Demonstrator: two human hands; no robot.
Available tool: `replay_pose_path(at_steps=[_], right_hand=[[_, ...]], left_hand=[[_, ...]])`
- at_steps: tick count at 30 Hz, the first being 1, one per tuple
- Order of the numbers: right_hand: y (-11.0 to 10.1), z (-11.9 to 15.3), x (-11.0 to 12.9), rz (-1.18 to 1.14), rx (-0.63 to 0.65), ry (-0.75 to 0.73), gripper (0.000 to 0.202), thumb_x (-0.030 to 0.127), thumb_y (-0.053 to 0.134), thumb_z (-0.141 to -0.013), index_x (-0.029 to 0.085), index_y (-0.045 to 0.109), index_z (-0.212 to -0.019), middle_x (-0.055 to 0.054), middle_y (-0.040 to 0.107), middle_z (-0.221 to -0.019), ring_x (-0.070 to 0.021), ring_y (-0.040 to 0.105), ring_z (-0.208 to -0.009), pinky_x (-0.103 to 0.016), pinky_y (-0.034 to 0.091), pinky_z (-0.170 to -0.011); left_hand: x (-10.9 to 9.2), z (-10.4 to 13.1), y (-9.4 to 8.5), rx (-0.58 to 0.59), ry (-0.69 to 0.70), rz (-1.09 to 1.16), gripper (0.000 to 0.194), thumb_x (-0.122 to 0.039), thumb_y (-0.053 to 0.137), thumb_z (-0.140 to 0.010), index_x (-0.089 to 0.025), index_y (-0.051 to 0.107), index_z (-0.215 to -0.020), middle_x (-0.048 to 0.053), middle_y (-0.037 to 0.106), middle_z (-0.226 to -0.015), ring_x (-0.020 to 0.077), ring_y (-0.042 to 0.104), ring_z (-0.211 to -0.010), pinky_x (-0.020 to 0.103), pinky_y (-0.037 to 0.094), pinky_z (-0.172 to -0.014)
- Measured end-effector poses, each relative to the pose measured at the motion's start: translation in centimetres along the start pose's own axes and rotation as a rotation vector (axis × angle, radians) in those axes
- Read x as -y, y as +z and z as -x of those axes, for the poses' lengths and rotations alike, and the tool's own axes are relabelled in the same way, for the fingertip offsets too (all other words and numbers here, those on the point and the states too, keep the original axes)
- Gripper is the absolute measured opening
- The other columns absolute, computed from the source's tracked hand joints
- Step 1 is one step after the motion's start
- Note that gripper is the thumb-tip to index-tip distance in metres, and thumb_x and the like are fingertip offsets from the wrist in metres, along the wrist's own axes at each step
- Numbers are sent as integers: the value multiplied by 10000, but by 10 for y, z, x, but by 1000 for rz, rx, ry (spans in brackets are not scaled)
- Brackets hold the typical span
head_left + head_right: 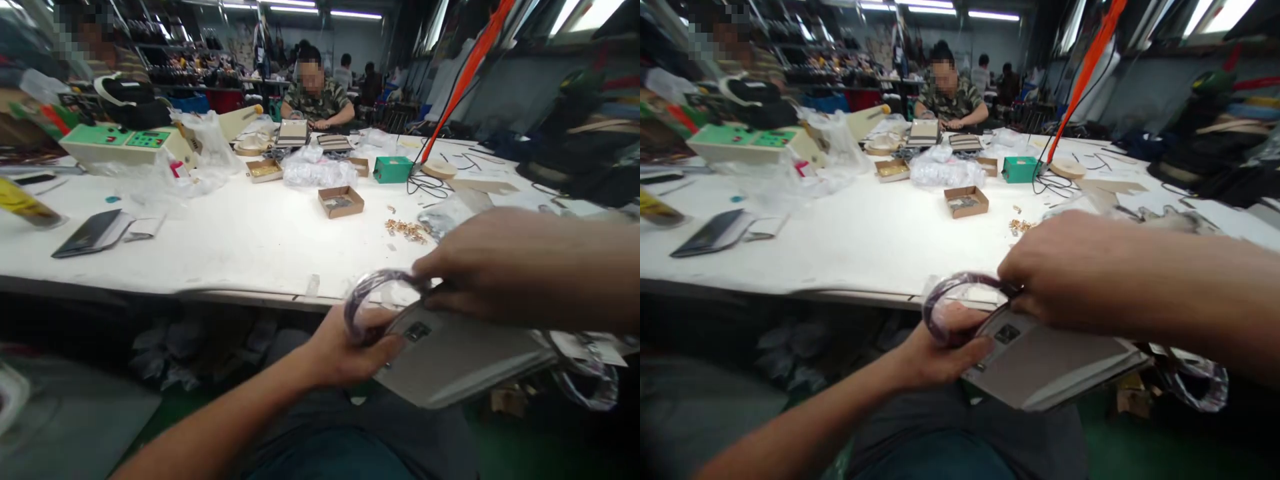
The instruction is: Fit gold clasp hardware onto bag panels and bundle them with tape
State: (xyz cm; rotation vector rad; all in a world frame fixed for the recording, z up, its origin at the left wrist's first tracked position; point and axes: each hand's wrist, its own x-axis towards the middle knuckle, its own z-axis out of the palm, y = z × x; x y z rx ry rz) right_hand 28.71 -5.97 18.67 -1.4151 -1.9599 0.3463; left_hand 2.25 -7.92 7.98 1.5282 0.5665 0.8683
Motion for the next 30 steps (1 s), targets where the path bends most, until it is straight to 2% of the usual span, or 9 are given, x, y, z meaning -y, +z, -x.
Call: replay_pose_path(at_steps=[2, 4, 6, 9, 13, 17, 21, 24, 30], right_hand=[[43, -25, 10, 351, 564, 14, 263, 311, 931, -658, 259, 693, -559, 27, 593, -482, -130, 561, -490, -315, 379, -563], [90, -45, 18, 579, 898, 30, 227, 221, 948, -559, 250, 724, -580, -7, 639, -532, -202, 644, -607, -345, 430, -640], [130, -61, 15, 673, 1067, 34, 195, 219, 933, -565, 234, 744, -610, -27, 671, -581, -236, 678, -675, -363, 461, -687], [163, -76, -10, 656, 1093, 47, 166, 296, 896, -653, 228, 804, -772, -50, 741, -726, -244, 697, -738, -346, 466, -686], [159, -69, -43, 402, 783, 78, 182, 368, 799, -798, 237, 807, -924, -38, 772, -856, -197, 668, -746, -295, 423, -638], [143, -28, -44, -123, 104, 279, 407, 444, 683, -928, 195, 636, -610, 17, 592, -556, -127, 535, -542, -270, 400, -556], [148, 12, -34, -741, -467, 391, 485, 413, 634, -969, 218, 447, -567, 49, 461, -504, -121, 481, -451, -268, 414, -474], [160, 22, -31, -930, -588, 346, 480, 370, 643, -955, 220, 403, -567, 67, 389, -491, -107, 441, -414, -258, 406, -438], [188, 23, -25, -904, -527, 284, 472, 358, 605, -981, 225, 423, -567, 62, 389, -493, -97, 405, -394, -254, 382, -399]], left_hand=[[47, 17, 17, 33, -171, 142, 340, -438, 742, -856, -143, 805, -1014, 89, 729, -858, 192, 644, -738, 272, 500, -647], [88, 28, 30, -50, -317, 326, 431, -510, 745, -854, -130, 785, -1053, 105, 735, -927, 199, 647, -764, 279, 504, -659], [119, 32, 38, -173, -399, 478, 458, -536, 781, -813, -140, 777, -1041, 98, 743, -927, 201, 655, -771, 290, 515, -690], [151, 29, 35, -352, -458, 546, 434, -518, 821, -761, -159, 770, -998, 62, 740, -870, 179, 644, -734, 285, 515, -694], [171, 22, 27, -520, -515, 492, 343, -487, 797, -778, -168, 707, -867, 13, 684, -748, 144, 591, -651, 250, 469, -622], [173, 12, 31, -575, -534, 518, 345, -484, 783, -790, -170, 642, -803, -2, 644, -708, 140, 569, -642, 248, 455, -616], [163, 3, 36, -615, -563, 500, 339, -474, 778, -785, -169, 627, -792, -8, 625, -687, 139, 555, -638, 247, 449, -614], [158, -1, 36, -618, -591, 469, 318, -463, 748, -797, -170, 624, -787, -10, 614, -684, 136, 540, -629, 246, 438, -603], [149, -4, 35, -652, -600, 453, 289, -427, 749, -768, -173, 615, -736, -26, 576, -652, 129, 522, -613, 243, 419, -601]])
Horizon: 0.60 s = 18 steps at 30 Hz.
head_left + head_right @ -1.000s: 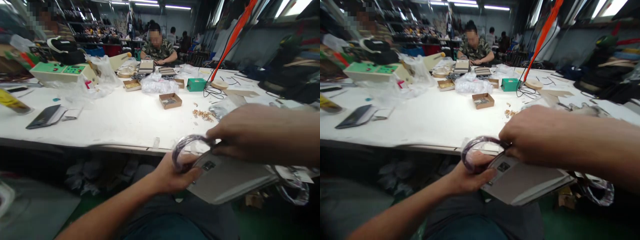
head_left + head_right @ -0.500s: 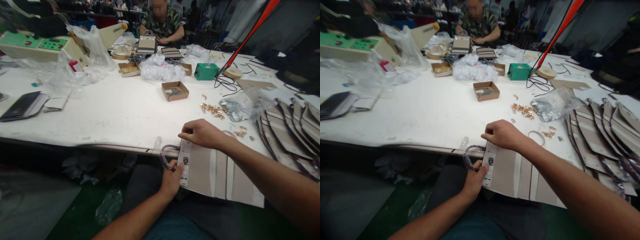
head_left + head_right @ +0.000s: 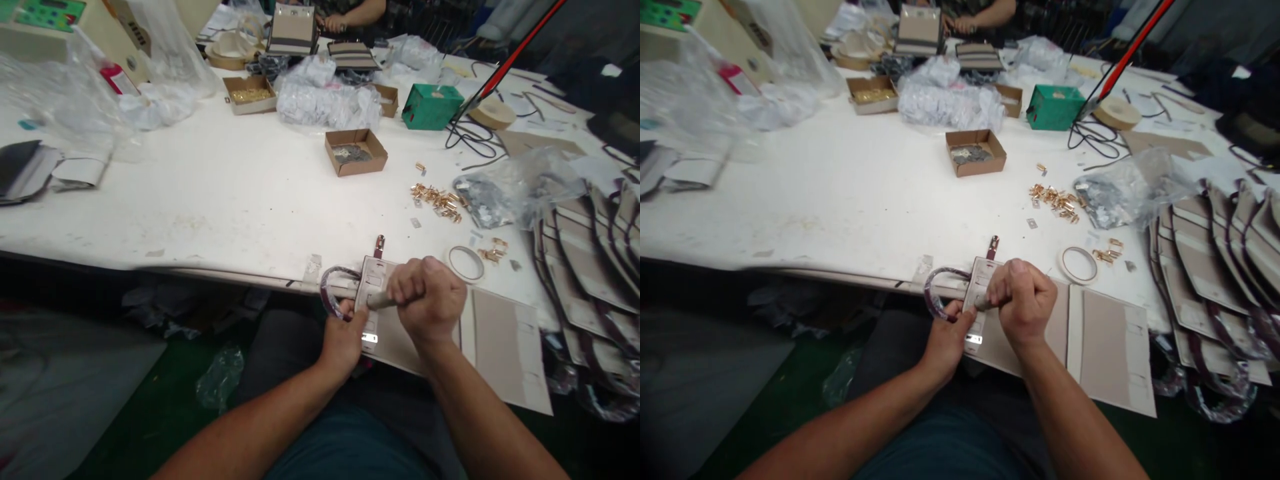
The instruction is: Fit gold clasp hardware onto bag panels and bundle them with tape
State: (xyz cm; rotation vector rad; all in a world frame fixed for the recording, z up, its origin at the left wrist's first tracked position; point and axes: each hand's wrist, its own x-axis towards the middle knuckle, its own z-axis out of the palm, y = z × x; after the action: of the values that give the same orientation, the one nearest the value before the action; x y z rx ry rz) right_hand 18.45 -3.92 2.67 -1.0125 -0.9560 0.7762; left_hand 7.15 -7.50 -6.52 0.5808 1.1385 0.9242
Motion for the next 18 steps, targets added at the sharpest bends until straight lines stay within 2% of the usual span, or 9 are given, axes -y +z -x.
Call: replay_pose_path(at_steps=[2, 6, 10, 12, 15, 18], right_hand=[[2, 3, 2, 40, 49, -37, 455, 317, 617, -974, 219, 452, -561, 52, 409, -502, -105, 436, -410, -262, 393, -407], [0, 6, 5, 26, 75, -203, 439, 287, 606, -967, 221, 455, -560, 53, 411, -498, -110, 430, -408, -274, 396, -417], [1, 5, -4, 163, 107, -176, 458, 269, 577, -993, 209, 491, -547, 31, 459, -504, -109, 454, -433, -264, 348, -424], [4, 1, -2, 145, 113, -181, 456, 261, 582, -988, 215, 487, -545, 39, 433, -499, -110, 448, -425, -268, 354, -418], [10, -2, 3, 59, 186, -242, 480, 335, 600, -978, 234, 447, -534, 56, 384, -484, -107, 411, -400, -276, 389, -414], [11, 1, -1, 184, 236, -193, 504, 377, 590, -988, 233, 455, -525, 42, 426, -489, -109, 421, -418, -281, 410, -436]], left_hand=[[-3, 1, 1, 7, -10, 11, 277, -415, 750, -761, -175, 614, -729, -29, 574, -644, 130, 526, -610, 245, 425, -604], [-5, 2, 1, 36, -22, 25, 252, -398, 728, -768, -179, 610, -728, -31, 580, -633, 129, 524, -594, 242, 419, -583], [-1, 1, 0, 1, -27, -11, 247, -400, 720, -768, -180, 614, -735, -32, 570, -624, 135, 517, -596, 243, 403, -566], [0, 1, 0, 21, -36, 1, 247, -409, 714, -769, -181, 621, -744, -29, 578, -631, 140, 525, -603, 247, 409, -573], [0, 1, 0, 50, -24, 25, 238, -403, 701, -771, -183, 616, -736, -31, 580, -634, 132, 512, -594, 245, 404, -580], [-2, 1, 0, 21, 3, 10, 223, -380, 700, -764, -185, 604, -713, -38, 558, -609, 125, 487, -574, 242, 384, -568]])
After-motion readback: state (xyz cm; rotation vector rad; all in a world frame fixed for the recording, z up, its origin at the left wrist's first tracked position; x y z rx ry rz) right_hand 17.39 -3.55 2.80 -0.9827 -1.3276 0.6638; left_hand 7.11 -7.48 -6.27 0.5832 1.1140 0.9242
